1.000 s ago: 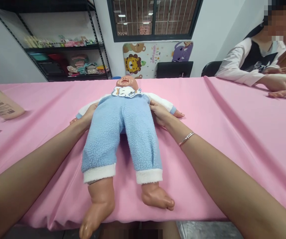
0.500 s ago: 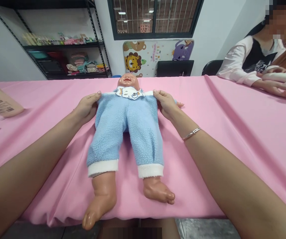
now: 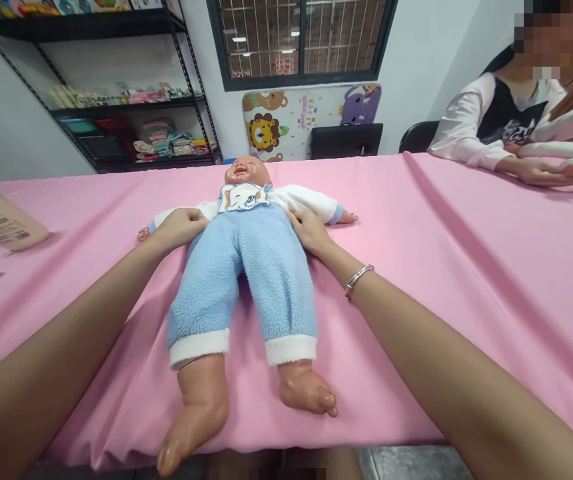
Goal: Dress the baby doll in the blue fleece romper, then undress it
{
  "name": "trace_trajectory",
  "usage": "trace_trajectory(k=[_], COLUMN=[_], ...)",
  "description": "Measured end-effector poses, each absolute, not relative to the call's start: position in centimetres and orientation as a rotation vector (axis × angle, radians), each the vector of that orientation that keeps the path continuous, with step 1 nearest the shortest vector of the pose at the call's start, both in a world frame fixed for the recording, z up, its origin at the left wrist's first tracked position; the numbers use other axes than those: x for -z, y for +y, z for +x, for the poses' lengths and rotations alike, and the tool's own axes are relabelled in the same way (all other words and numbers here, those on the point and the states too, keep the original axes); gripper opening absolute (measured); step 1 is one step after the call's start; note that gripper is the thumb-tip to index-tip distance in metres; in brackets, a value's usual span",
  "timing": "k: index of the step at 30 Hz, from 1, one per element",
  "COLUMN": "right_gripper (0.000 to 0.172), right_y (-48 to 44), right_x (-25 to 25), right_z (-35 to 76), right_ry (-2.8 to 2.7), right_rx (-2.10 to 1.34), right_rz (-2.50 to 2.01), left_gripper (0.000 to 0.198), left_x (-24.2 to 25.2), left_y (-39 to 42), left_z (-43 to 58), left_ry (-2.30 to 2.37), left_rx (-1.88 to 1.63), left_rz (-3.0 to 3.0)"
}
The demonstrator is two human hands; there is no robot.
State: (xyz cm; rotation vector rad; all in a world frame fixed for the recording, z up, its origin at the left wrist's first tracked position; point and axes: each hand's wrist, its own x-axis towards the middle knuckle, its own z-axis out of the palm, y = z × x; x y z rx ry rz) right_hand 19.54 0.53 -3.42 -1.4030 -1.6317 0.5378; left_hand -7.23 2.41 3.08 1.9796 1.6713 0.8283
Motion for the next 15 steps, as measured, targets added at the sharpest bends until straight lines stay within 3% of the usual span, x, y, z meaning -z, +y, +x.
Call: trace_trajectory(k=[5, 9, 15], right_gripper=[0.026, 0.019, 0.007], right_y=[0.8, 1.2, 1.1], right_x=[4.1, 4.4, 4.3], right_z=[19.2, 19.4, 19.5], right_ry=[-1.631, -1.715, -1.750], right_rx=[-0.415, -0.349, -0.342], right_rz=[-1.420, -1.463, -1.665], left_gripper=[0.023, 0.021, 0.030], left_x=[-4.7, -5.0, -3.3], left_y=[1.3, 1.6, 2.7], left_z=[-3.1, 1.4, 3.1], left_ry=[1.378, 1.190, 1.541], left_rx=[-1.208, -0.989, -0.888], left_rz=[2.319, 2.438, 2.270])
